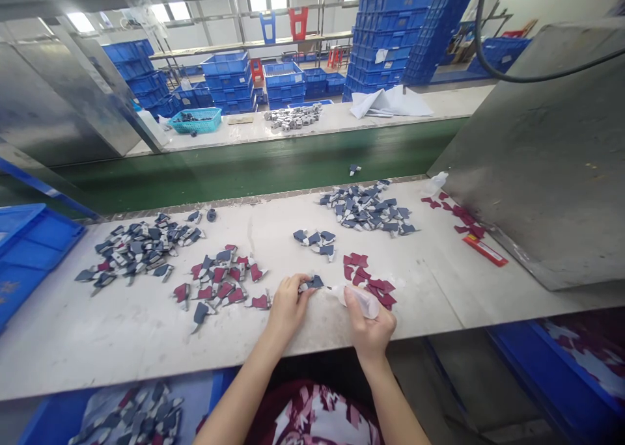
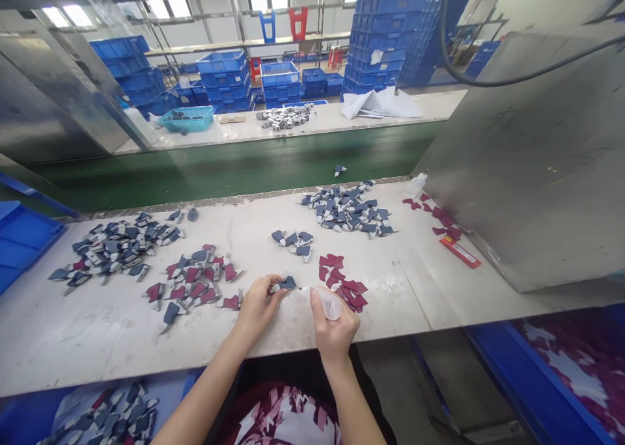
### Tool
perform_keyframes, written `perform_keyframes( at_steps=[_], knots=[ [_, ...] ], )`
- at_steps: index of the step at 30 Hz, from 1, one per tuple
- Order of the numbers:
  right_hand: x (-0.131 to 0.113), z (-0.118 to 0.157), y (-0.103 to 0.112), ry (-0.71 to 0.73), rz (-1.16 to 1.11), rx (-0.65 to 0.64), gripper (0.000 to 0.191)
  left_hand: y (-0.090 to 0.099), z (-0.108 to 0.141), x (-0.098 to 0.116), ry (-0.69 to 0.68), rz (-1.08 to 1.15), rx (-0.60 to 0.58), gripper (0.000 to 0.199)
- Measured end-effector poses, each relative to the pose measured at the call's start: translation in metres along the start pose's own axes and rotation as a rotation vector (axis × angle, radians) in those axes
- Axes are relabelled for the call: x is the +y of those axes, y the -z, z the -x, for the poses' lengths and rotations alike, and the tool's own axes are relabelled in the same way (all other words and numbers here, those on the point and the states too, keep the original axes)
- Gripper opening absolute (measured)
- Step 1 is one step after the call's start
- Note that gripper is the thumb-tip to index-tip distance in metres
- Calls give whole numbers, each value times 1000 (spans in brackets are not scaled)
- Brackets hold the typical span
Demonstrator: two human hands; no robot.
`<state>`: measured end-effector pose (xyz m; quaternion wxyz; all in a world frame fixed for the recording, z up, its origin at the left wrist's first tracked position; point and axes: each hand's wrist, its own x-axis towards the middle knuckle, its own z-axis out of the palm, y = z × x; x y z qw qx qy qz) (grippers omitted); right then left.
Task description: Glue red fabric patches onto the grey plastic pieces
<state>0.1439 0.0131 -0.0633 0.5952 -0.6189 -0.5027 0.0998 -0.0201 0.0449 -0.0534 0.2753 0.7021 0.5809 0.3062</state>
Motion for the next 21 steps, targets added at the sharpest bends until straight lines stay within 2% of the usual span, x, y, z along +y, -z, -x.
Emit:
perform_keyframes(
  at_steps=[4, 11, 21],
  knots=[
    [-5, 1, -4, -62, -38, 11, 32, 0, 0, -1, 16, 17, -6, 15],
    [-12, 1, -14, -24, -66, -57, 27, -2, 0, -4, -5, 30, 8, 16],
    [-8, 2, -15, -37, -83, -96, 27, -2, 0, -5, 8, 46, 2, 16]
  ],
)
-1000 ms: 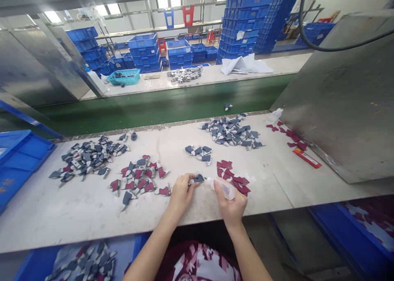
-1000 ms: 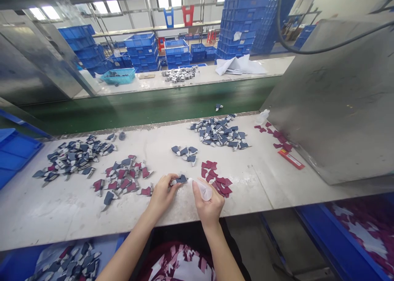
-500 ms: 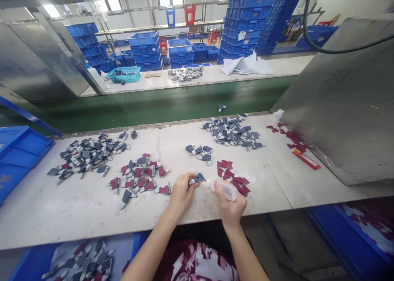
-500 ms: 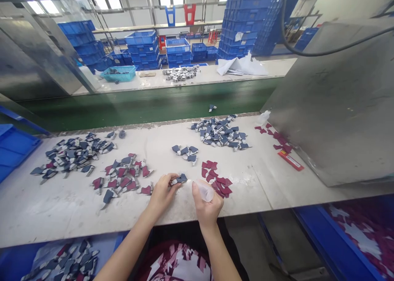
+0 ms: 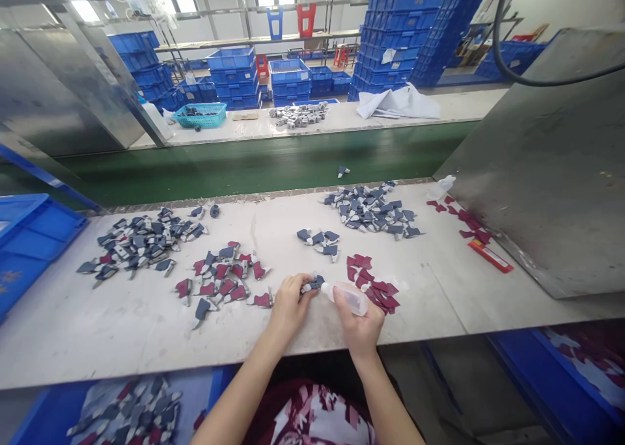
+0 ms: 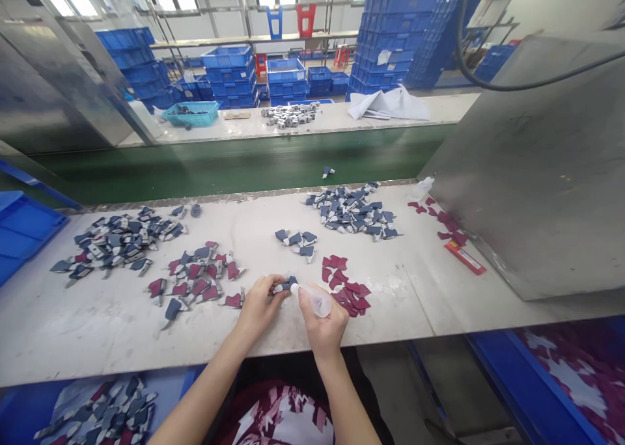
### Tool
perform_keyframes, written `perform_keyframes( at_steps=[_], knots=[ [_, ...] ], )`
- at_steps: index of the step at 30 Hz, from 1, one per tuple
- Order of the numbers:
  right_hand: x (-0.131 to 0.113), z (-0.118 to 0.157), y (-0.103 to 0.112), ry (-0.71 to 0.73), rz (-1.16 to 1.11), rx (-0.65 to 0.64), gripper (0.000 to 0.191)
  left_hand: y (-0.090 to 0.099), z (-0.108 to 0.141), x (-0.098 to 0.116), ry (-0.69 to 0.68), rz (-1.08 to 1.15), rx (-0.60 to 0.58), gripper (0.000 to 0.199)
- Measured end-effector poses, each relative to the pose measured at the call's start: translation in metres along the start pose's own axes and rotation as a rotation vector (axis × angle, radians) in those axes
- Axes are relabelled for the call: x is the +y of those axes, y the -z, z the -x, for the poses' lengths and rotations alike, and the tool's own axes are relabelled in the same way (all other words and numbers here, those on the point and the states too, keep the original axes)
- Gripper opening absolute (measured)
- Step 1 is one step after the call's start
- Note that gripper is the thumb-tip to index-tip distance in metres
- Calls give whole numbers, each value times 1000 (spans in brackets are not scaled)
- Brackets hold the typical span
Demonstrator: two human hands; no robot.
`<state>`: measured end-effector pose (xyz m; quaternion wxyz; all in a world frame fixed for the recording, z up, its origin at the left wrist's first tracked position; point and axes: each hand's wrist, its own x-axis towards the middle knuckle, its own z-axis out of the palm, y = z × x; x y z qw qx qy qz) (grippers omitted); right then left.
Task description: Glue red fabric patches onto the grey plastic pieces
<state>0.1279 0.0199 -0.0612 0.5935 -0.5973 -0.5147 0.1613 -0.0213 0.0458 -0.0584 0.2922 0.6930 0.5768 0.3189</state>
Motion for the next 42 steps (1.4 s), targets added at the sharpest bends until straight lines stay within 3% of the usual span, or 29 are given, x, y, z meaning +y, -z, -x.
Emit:
perform_keyframes(
  at_steps=[12, 25, 30, 33, 37, 40, 42],
  knots=[
    [-3, -5, 6, -157, -68, -35, 38, 0, 0, 0, -12, -2, 0, 17],
    [7, -10, 19, -90, 33, 41, 37, 2, -2, 0, -27, 3, -23, 18],
    [11, -13, 24, -308, -196, 45, 34, 6, 1, 8, -18, -65, -44, 15],
    [18, -25, 36, -435, -412, 107, 35, 22, -2, 18, -71, -137, -86, 21],
    [33, -49, 63, -440, -416, 274, 41, 61, -30, 37, -197, -207, -172, 34],
    [46, -66, 81, -405, -377, 409, 55, 86, -79, 47, -246, -285, -185, 34],
    [56, -75, 89, -400, -315, 467, 63, 92, -123, 48, -240, -369, -148, 32]
  ],
)
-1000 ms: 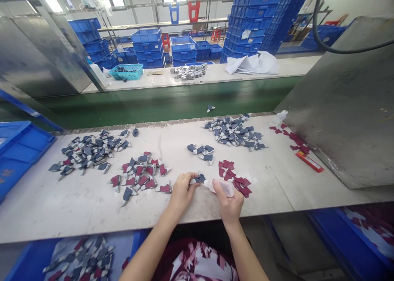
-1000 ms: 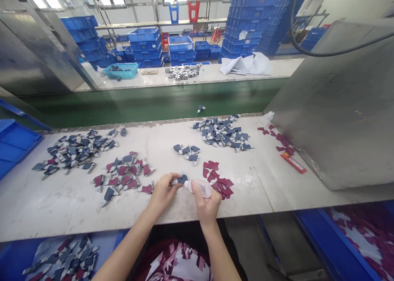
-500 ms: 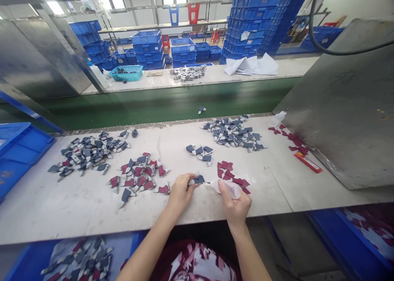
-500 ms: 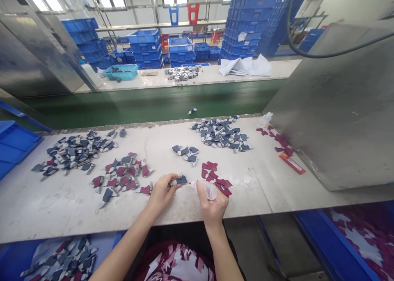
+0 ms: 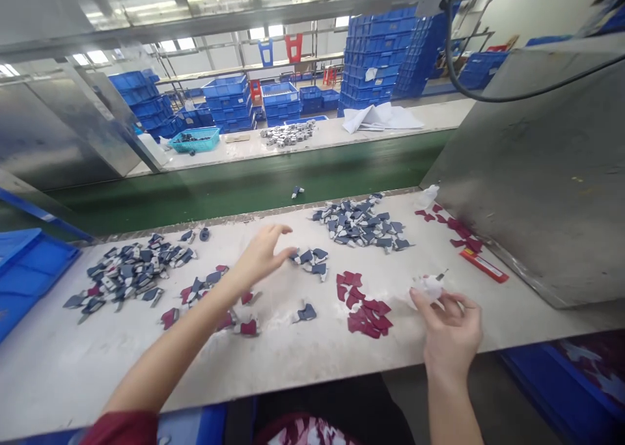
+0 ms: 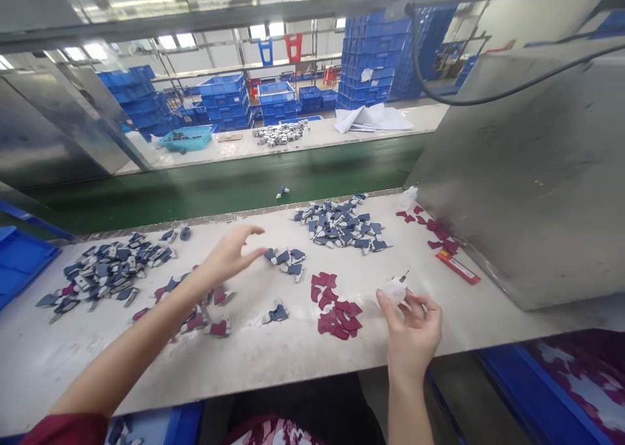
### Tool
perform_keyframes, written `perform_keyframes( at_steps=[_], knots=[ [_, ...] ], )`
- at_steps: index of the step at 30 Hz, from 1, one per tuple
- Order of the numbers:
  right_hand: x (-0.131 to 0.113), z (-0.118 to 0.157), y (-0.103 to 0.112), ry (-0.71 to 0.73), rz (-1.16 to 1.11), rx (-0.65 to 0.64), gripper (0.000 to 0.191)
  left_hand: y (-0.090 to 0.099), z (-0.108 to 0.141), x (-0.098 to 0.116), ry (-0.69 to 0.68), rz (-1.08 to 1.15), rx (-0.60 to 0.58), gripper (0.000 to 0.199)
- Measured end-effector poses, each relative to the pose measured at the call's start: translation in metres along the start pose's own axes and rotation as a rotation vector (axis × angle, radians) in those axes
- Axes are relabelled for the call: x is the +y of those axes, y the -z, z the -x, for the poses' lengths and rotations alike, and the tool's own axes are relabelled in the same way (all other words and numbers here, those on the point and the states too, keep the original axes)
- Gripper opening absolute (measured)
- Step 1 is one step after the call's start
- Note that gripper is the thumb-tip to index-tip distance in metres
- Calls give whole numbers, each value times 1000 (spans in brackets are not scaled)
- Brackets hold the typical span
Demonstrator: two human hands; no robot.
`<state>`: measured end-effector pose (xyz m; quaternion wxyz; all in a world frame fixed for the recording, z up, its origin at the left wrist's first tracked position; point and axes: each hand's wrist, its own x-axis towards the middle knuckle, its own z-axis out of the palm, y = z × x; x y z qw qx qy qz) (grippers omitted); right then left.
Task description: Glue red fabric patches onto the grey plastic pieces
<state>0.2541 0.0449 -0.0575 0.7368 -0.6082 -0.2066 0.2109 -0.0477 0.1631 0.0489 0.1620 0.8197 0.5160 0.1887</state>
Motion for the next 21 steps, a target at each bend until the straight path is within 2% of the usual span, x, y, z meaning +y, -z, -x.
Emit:
perform_keyframes(
  at_steps=[2, 5, 7, 9, 11, 13, 14, 16, 17, 19, 21],
  knots=[
    [6, -11, 3, 12, 72, 32, 69, -1, -47, -15, 99, -135, -11, 31],
    [14, -18, 6, 1, 169, 6, 74, -16, -112, -38, 206, -219, 22, 29],
    [17, -16, 7, 15, 225, -35, 79, -29, -145, -51, 277, -261, 58, 32],
    [15, -8, 7, 114, 297, -20, 86, -38, -167, -62, 342, -287, 76, 34],
    [10, 5, 8, 271, 370, 78, 85, -43, -179, -72, 387, -296, 66, 34],
    [5, 19, 8, 413, 432, 179, 66, -44, -183, -82, 406, -297, 42, 33],
    [4, 26, 8, 480, 476, 169, 53, -43, -183, -86, 402, -295, 32, 33],
    [3, 37, 6, 573, 584, 41, 32, -41, -179, -92, 379, -289, 20, 35],
    [4, 41, 4, 590, 643, -55, 29, -39, -177, -94, 363, -285, 16, 35],
    [8, 44, -4, 559, 741, -208, 38, -37, -171, -94, 329, -270, 14, 29],
    [13, 43, -16, 502, 820, -276, 49, -37, -165, -89, 286, -244, 18, 18]
  ],
)
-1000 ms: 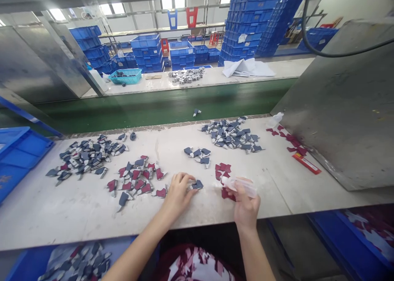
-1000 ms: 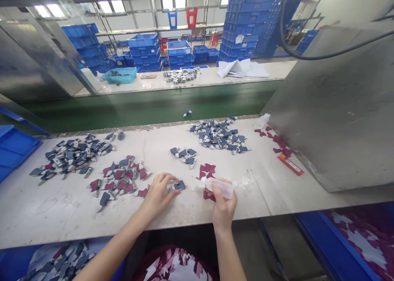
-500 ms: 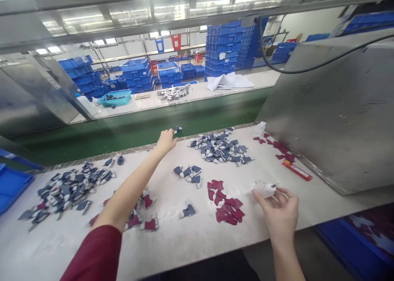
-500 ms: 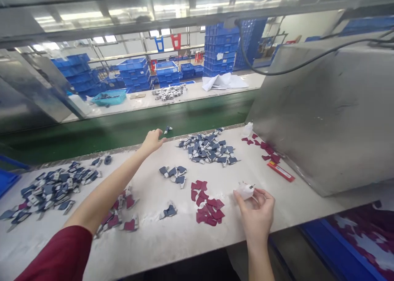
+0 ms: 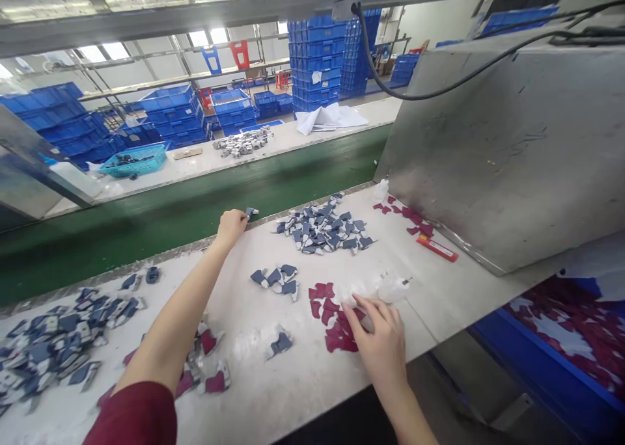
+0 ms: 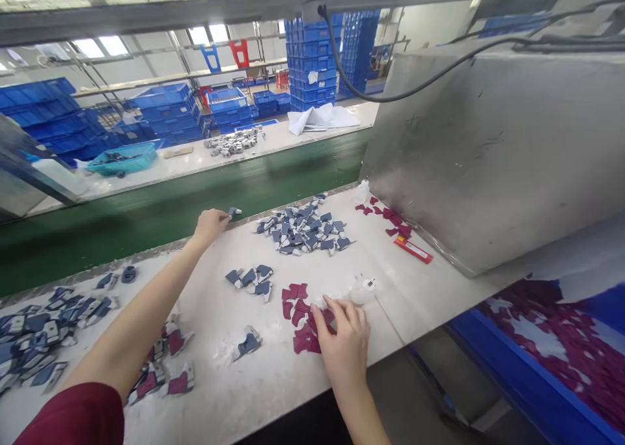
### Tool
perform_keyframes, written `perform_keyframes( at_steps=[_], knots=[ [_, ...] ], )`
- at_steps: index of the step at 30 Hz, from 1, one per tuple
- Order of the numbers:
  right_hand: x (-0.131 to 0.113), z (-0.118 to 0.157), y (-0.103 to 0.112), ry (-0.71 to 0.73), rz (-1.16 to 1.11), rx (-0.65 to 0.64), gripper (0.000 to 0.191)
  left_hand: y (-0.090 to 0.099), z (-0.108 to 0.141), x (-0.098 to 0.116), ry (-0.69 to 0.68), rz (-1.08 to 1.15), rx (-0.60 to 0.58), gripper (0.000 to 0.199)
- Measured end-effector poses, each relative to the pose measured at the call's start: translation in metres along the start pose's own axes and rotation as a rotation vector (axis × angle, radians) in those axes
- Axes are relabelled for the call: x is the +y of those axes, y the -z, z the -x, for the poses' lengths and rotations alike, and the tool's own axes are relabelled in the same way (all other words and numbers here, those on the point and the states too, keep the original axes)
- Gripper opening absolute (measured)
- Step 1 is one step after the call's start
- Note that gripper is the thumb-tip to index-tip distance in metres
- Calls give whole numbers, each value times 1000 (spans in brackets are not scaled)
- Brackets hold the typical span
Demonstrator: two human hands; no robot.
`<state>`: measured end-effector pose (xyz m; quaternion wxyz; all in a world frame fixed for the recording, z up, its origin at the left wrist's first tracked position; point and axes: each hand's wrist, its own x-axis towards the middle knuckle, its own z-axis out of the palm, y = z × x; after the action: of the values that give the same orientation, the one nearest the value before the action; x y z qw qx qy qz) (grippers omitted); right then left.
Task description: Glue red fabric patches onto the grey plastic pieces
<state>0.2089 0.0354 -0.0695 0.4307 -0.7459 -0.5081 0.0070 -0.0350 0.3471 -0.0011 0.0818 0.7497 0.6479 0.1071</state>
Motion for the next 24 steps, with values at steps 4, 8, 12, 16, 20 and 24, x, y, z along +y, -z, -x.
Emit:
perform_keyframes(
  at_steps=[4, 8, 12, 16, 20, 24],
  knots=[
    [-10, -15, -22, -37, 113, -145, 41, -3, 18, 22, -108, 92, 39, 23],
    [-17, -28, -32, -85, 126, -254, 18, -12, 37, 55, -229, 206, 48, 28],
    [-18, -33, -32, -115, 102, -346, 10, -11, 64, 73, -330, 282, 13, 25],
    [-20, -32, -32, -111, 127, -351, 16, 8, 120, 63, -340, 288, 5, 27],
    [-23, -33, -35, -149, 36, -335, 19, 18, 204, 45, -303, 247, -103, 41],
    [-25, -35, -38, -147, -80, -368, 16, -1, 270, 39, -199, 212, -104, 36]
  ],
)
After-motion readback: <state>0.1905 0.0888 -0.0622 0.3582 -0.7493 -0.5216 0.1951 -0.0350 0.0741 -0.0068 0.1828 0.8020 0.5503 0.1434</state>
